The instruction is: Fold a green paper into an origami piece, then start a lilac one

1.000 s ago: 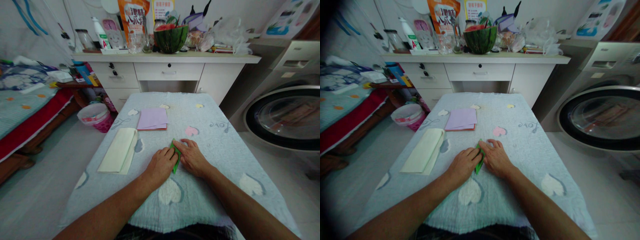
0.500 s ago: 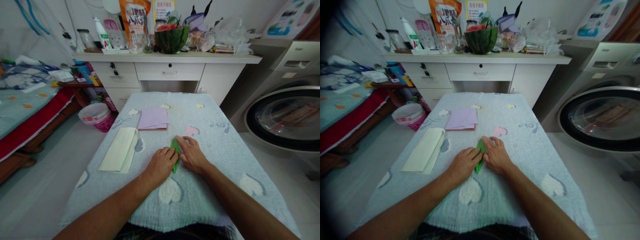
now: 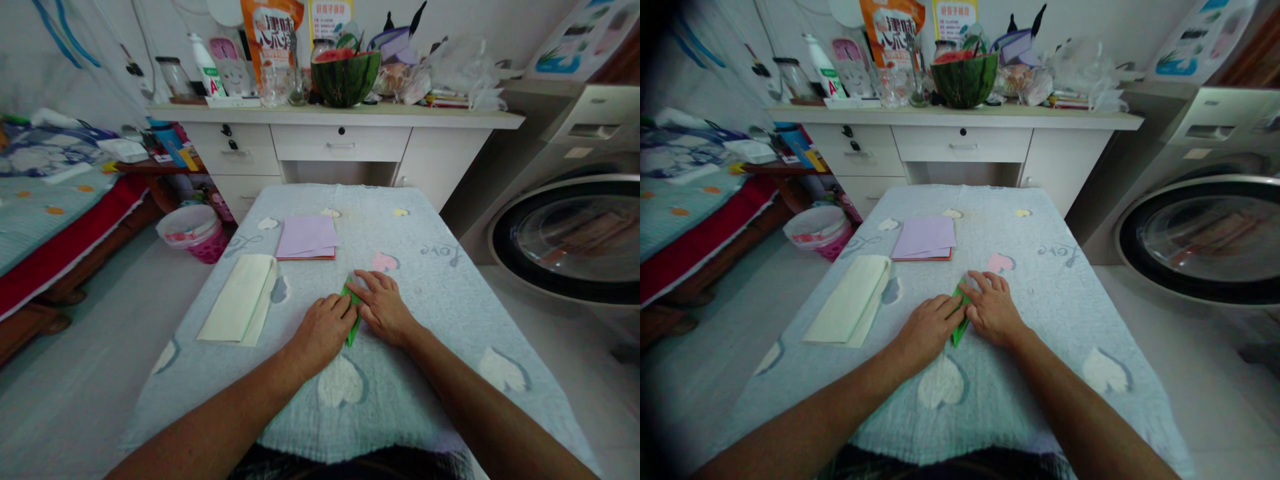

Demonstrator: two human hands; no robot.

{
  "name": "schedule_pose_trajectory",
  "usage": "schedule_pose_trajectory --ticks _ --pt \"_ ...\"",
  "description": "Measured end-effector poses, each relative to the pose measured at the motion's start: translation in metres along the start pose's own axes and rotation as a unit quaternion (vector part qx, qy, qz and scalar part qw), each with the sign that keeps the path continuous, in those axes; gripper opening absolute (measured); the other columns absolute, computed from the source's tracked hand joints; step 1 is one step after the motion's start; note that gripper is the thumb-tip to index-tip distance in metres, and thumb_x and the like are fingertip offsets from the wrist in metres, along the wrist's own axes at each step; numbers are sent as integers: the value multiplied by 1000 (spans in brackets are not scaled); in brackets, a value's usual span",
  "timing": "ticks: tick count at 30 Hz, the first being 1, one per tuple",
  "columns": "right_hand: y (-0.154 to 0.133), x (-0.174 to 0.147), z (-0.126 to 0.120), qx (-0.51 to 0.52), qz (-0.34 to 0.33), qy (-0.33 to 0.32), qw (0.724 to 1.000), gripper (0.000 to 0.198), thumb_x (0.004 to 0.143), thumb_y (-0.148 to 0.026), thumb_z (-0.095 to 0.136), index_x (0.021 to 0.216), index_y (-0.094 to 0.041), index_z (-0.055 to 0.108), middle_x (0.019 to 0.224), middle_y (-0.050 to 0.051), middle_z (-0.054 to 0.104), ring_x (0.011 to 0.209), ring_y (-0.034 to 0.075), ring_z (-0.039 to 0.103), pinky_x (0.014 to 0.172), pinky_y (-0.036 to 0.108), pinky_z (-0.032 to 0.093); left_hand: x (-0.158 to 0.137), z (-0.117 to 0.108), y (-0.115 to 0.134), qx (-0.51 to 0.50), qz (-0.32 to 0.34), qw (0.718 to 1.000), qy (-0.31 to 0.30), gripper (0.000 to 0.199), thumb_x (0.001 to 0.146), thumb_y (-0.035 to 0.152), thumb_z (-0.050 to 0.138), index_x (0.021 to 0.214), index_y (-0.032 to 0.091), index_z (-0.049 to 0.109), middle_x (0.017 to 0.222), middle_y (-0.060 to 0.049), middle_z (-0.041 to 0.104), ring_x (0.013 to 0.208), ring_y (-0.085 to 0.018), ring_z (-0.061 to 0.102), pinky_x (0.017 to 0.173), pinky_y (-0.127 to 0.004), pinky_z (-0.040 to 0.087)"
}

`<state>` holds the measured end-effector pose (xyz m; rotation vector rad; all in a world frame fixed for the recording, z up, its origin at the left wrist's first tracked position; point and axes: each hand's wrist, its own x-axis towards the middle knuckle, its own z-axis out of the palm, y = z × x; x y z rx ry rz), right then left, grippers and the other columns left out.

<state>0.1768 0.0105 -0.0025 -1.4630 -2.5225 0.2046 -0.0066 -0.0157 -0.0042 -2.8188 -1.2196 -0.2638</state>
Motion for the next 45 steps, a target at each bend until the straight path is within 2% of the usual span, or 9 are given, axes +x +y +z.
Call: schedule_pose_trajectory --ticks 11,17,20,24,27,34,39,45 --pt "-5 6 4 -51 68 -22 996 54 90 -37 45 144 -31 41 156 7 27 134 38 29 104 53 27 1 0 1 -6 -5 1000 -2 24 93 19 51 116 19 57 113 -7 62 102 -23 55 83 -38 49" --pt "0 4 9 -28 44 19 998 58 91 -33 41 146 -17 38 155 11 29 133 37 30 105 53 27 1 2 -4 -57 -12 998 13 23 92 17 50 112 18 60 114 -7 65 103 -23 56 85 -39 50" --pt "7 1 8 30 2 73 997 52 89 -26 42 140 -16 45 147 13 39 129 33 35 104 51 29 3 3 -10 -109 -25 993 34 21 88 13 52 104 17 64 116 -6 66 101 -23 56 89 -38 49" --pt "11 -2 7 119 -63 104 985 32 90 -22 45 116 -19 64 118 11 59 110 26 48 95 45 38 9 4 -18 -189 -50 979 61 21 86 10 52 98 19 66 104 -3 70 94 -20 58 87 -35 49" --pt "11 -2 7 126 -73 92 985 23 90 -25 53 105 -20 69 107 9 62 101 24 50 89 43 40 12 6 -23 -219 -46 972 74 16 88 15 53 95 18 67 99 -4 70 92 -20 58 86 -35 47" --pt "8 -1 8 95 -53 72 991 21 86 -23 58 106 -21 67 111 9 60 102 24 49 91 41 39 12 7 -39 -264 -14 962 61 18 84 18 63 101 21 68 108 -3 69 102 -20 57 93 -37 42" --pt "0 -2 4 67 -26 56 996 28 85 -36 61 108 -21 63 112 10 56 104 26 48 92 42 38 13 3 -45 -277 -4 960 45 19 84 19 63 101 22 70 112 -4 67 104 -20 56 95 -38 41" --pt "-7 -5 7 36 -20 45 998 61 74 -63 64 116 -19 58 116 13 54 107 30 47 93 47 37 13 6 -45 -285 -8 957 54 18 87 20 59 101 22 70 111 -5 67 105 -20 56 96 -39 41"
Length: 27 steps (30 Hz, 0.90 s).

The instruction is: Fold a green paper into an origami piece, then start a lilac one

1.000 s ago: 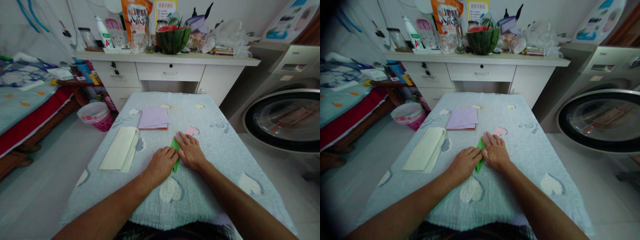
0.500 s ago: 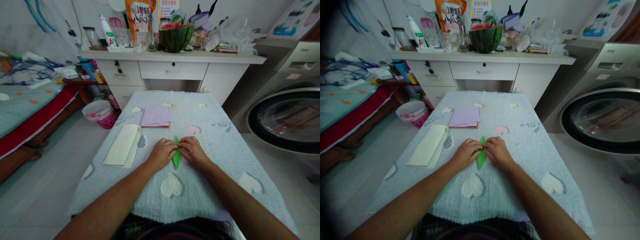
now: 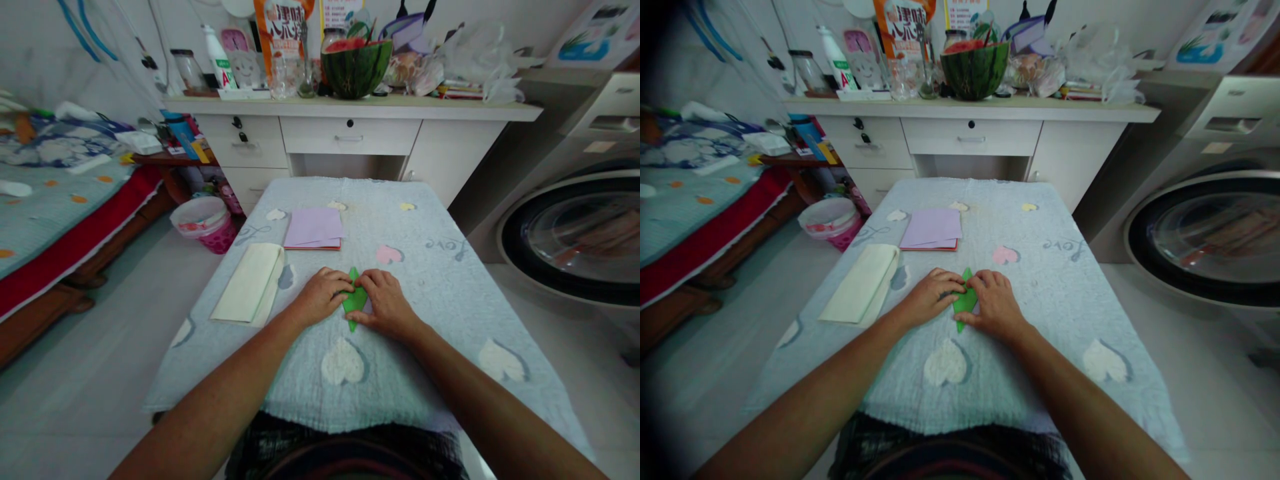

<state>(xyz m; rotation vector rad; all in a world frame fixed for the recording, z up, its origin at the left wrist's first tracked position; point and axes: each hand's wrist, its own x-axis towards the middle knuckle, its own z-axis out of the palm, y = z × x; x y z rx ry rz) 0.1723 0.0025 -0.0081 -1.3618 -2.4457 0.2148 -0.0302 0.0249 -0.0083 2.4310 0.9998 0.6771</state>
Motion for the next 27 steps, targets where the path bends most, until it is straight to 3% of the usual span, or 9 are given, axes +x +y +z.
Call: schedule_pose_trajectory --ticks 11,14,17,19,23,27 --pt "-8 -6 0 -1 -6 12 1000 85 62 -78 63 120 -16 54 119 17 53 110 35 46 96 51 33 0 0 3 5 -18 1000 -4 21 88 17 53 100 22 70 112 -4 67 106 -19 56 97 -38 40" --pt "-4 -6 -2 38 -10 18 999 72 70 -73 60 119 -19 54 117 14 55 110 32 47 96 49 34 0 -1 3 -7 -16 1000 7 21 88 17 53 99 21 70 110 -4 68 105 -19 57 96 -37 41" --pt "2 -5 -2 87 8 35 996 40 89 -53 49 110 -20 56 110 10 58 105 26 50 93 43 36 1 -1 3 -20 -20 999 14 18 87 16 54 94 20 69 104 -4 69 101 -18 58 95 -36 41" --pt "6 -3 -1 95 25 53 994 29 91 -42 49 106 -19 55 107 10 59 102 25 51 91 41 38 1 0 5 -12 -40 999 32 12 84 17 58 91 20 68 99 -4 67 99 -19 57 93 -36 41" --pt "8 -2 4 64 34 58 996 37 82 -41 62 110 -17 54 111 12 57 103 28 49 89 42 38 0 2 9 26 -96 991 87 17 78 21 66 94 20 64 100 -4 63 101 -22 53 92 -37 41" --pt "5 -2 5 33 30 45 998 51 76 -53 66 111 -18 54 114 13 56 105 30 49 90 45 37 -1 3 9 36 -89 993 65 14 78 20 66 92 23 66 102 -3 60 102 -22 51 92 -37 41"
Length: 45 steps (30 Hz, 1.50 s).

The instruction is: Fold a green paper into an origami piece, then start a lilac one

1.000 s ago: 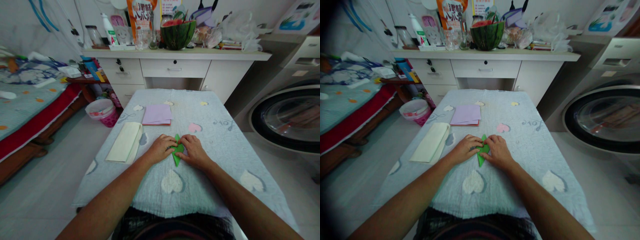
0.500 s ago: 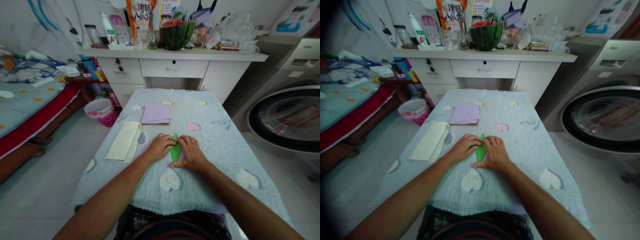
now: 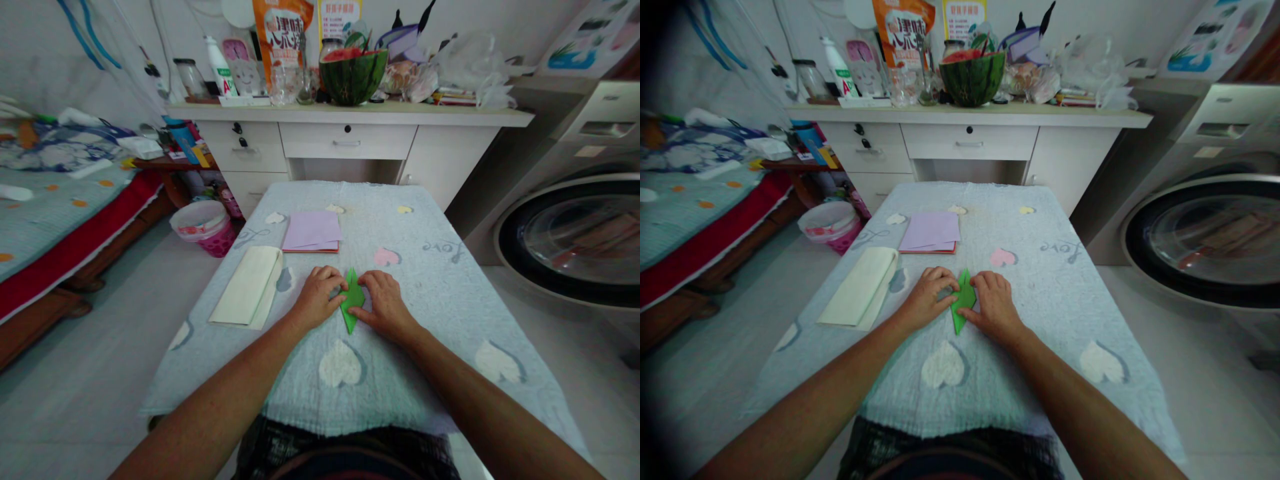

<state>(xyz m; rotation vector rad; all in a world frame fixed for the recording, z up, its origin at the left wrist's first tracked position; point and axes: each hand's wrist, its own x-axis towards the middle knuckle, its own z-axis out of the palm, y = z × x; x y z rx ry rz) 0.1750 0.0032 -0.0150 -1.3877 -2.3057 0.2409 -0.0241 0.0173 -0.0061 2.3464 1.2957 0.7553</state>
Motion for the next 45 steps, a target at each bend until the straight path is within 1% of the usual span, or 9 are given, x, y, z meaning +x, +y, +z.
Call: schedule_pose_trajectory --ticks 6,13,15,19,26,31,37,40,45 --pt "-5 -2 0 -25 -17 -3 1000 82 63 -75 64 119 -16 53 119 18 55 108 35 48 92 51 35 -1 2 -4 1 2 1000 -18 22 78 20 64 100 23 65 104 -4 60 103 -22 51 93 -38 41" --pt "-5 -4 -1 1 -17 2 1000 98 60 -78 64 129 -11 46 124 20 54 113 37 48 97 53 34 1 7 3 59 -83 994 38 26 74 26 68 96 20 57 103 -5 58 101 -24 50 91 -40 40" --pt "-4 -3 -1 17 -9 7 1000 92 68 -74 61 132 -11 43 125 21 53 114 35 48 98 52 35 2 9 6 84 -112 989 42 31 73 37 71 95 20 57 103 -5 56 100 -26 48 88 -42 39" --pt "0 0 1 31 29 19 999 58 89 -56 47 129 -14 46 123 18 55 112 31 49 95 48 38 3 14 10 107 -117 986 45 40 70 48 73 96 21 58 104 -6 54 100 -27 46 87 -43 37" --pt "3 4 0 44 40 16 998 39 85 -40 57 117 -18 56 117 14 57 108 30 49 92 48 39 5 14 15 67 -118 990 43 31 68 40 74 87 23 57 99 -3 57 99 -26 49 86 -41 37" --pt "3 6 -6 126 56 45 989 31 86 -34 55 113 -18 57 111 12 59 105 28 51 93 46 40 5 13 20 -62 -104 992 32 25 70 19 69 85 22 49 80 3 58 86 -19 55 81 -34 40" --pt "-2 9 -17 281 36 28 959 19 88 -38 55 85 -21 61 86 4 58 85 20 55 79 36 46 5 11 25 -270 -109 957 4 25 76 18 63 98 20 53 80 4 60 73 -13 57 66 -24 42" --pt "-6 9 -19 380 67 13 923 23 87 -42 56 80 -20 58 78 2 56 75 17 55 71 32 47 5 6 26 -282 -112 953 -13 11 81 28 62 81 17 60 71 3 55 68 -12 53 62 -23 39" --pt "-10 8 -20 499 95 -8 861 28 85 -48 59 81 -21 55 74 0 56 69 15 54 65 29 45 5 -3 22 -311 -70 948 -11 28 86 34 58 65 15 62 76 0 52 76 -13 52 72 -25 40"
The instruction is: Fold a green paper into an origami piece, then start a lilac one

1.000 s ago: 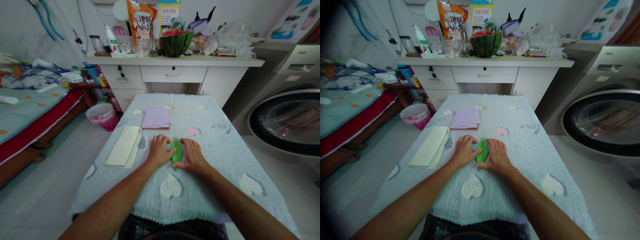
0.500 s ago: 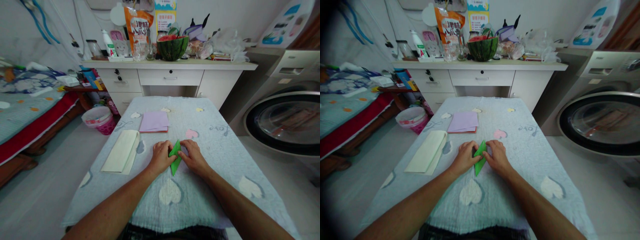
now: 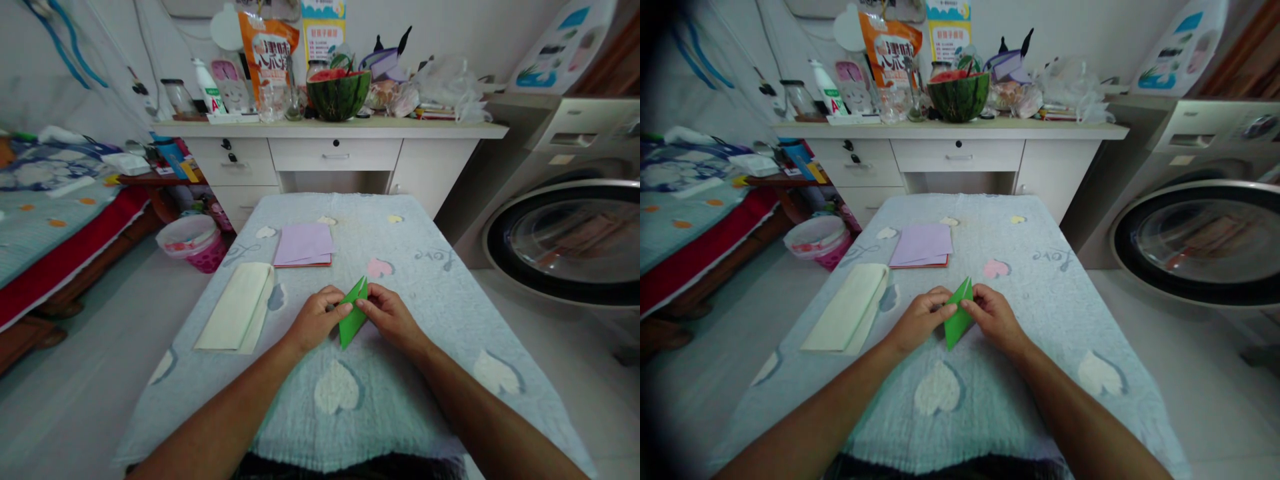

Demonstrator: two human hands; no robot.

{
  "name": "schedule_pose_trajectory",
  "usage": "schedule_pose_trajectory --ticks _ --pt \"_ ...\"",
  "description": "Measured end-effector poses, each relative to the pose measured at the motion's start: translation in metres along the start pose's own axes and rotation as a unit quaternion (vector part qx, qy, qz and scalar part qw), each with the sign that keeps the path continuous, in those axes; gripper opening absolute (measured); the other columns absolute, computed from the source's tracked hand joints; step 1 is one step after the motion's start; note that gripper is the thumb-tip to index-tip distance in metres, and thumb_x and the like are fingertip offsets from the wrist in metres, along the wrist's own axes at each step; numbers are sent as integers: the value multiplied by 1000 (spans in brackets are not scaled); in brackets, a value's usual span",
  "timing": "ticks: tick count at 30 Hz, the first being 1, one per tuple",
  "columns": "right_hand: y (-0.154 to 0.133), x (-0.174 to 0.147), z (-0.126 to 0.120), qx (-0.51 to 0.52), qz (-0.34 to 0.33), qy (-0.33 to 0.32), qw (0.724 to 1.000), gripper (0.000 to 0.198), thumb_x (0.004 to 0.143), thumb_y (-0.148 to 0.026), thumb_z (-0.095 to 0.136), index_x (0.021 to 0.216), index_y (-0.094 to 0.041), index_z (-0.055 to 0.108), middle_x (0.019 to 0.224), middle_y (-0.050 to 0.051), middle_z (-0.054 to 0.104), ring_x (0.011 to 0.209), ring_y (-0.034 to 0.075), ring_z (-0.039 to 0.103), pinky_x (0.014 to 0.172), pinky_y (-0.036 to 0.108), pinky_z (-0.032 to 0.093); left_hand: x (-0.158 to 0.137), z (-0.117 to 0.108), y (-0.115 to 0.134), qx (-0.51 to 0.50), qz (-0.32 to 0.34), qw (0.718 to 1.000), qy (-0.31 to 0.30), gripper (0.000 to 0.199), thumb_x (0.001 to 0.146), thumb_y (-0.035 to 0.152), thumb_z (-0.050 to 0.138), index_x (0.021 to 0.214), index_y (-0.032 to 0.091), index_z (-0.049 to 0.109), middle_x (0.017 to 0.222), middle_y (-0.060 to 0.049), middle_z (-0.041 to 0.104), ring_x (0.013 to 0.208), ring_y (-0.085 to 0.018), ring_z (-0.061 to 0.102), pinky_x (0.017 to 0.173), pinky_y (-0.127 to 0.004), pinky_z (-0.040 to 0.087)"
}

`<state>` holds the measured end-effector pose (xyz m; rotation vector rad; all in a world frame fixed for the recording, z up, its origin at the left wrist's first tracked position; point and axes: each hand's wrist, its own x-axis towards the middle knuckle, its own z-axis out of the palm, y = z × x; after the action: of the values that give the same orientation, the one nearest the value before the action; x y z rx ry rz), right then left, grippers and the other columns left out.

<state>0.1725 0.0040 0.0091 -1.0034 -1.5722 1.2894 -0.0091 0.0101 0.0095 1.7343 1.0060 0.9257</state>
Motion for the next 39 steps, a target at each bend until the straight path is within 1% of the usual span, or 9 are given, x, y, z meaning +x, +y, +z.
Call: schedule_pose_trajectory --ticks 3,7,12,15,19,21,32,36,39 --pt "2 -1 1 51 -14 -7 999 26 83 -45 63 87 -21 53 78 0 56 73 15 54 67 28 44 0 0 -2 -87 -44 995 4 30 84 36 60 63 14 61 69 2 50 68 -11 49 66 -24 39" --pt "7 -2 2 101 -19 2 995 29 85 -36 65 105 -24 48 85 0 56 74 13 53 65 25 42 1 5 -3 -236 -129 963 8 27 79 40 66 78 13 63 65 3 53 56 -8 45 54 -21 34" --pt "8 -6 0 60 -51 -3 997 23 88 -31 59 108 -27 47 95 1 53 81 13 51 67 25 43 1 7 1 -323 -131 935 69 42 73 30 72 108 23 50 74 4 60 58 -10 56 54 -20 40" --pt "5 -7 -1 -9 -55 -24 998 23 87 -26 58 109 -26 51 100 2 53 88 15 52 71 26 44 0 6 0 -328 -116 933 90 39 75 26 69 105 26 44 73 7 59 55 -9 55 52 -19 40" --pt "3 -7 0 -64 -58 -23 996 26 82 -22 61 107 -25 52 102 3 53 89 16 53 72 27 45 1 5 -3 -269 -94 952 109 17 75 24 66 84 19 53 74 5 57 61 -8 53 57 -18 39" --pt "2 -6 0 -67 -66 -20 995 24 82 -23 62 104 -24 53 102 3 52 88 16 53 71 27 45 2 4 -3 -237 -92 961 108 13 75 24 65 83 17 58 74 3 57 64 -8 52 60 -19 40" --pt "1 -6 -3 -81 -83 -39 993 30 81 -22 63 109 -25 52 108 4 49 95 17 52 71 27 47 1 2 -4 -193 -103 970 110 18 77 28 65 90 16 66 78 -1 64 70 -13 56 66 -23 42" --pt "-1 -5 -4 -93 -95 -29 991 23 84 -28 63 106 -25 56 109 5 49 97 17 52 73 28 47 1 1 -8 -189 -109 969 116 23 80 32 61 94 16 70 83 -3 68 74 -15 59 69 -25 44" --pt "-3 -4 -4 -112 -100 15 989 10 88 -29 59 96 -24 61 108 6 49 102 19 51 75 29 47 0 0 -11 -218 -110 964 108 26 80 29 57 94 15 73 90 -6 71 79 -18 62 71 -26 46"
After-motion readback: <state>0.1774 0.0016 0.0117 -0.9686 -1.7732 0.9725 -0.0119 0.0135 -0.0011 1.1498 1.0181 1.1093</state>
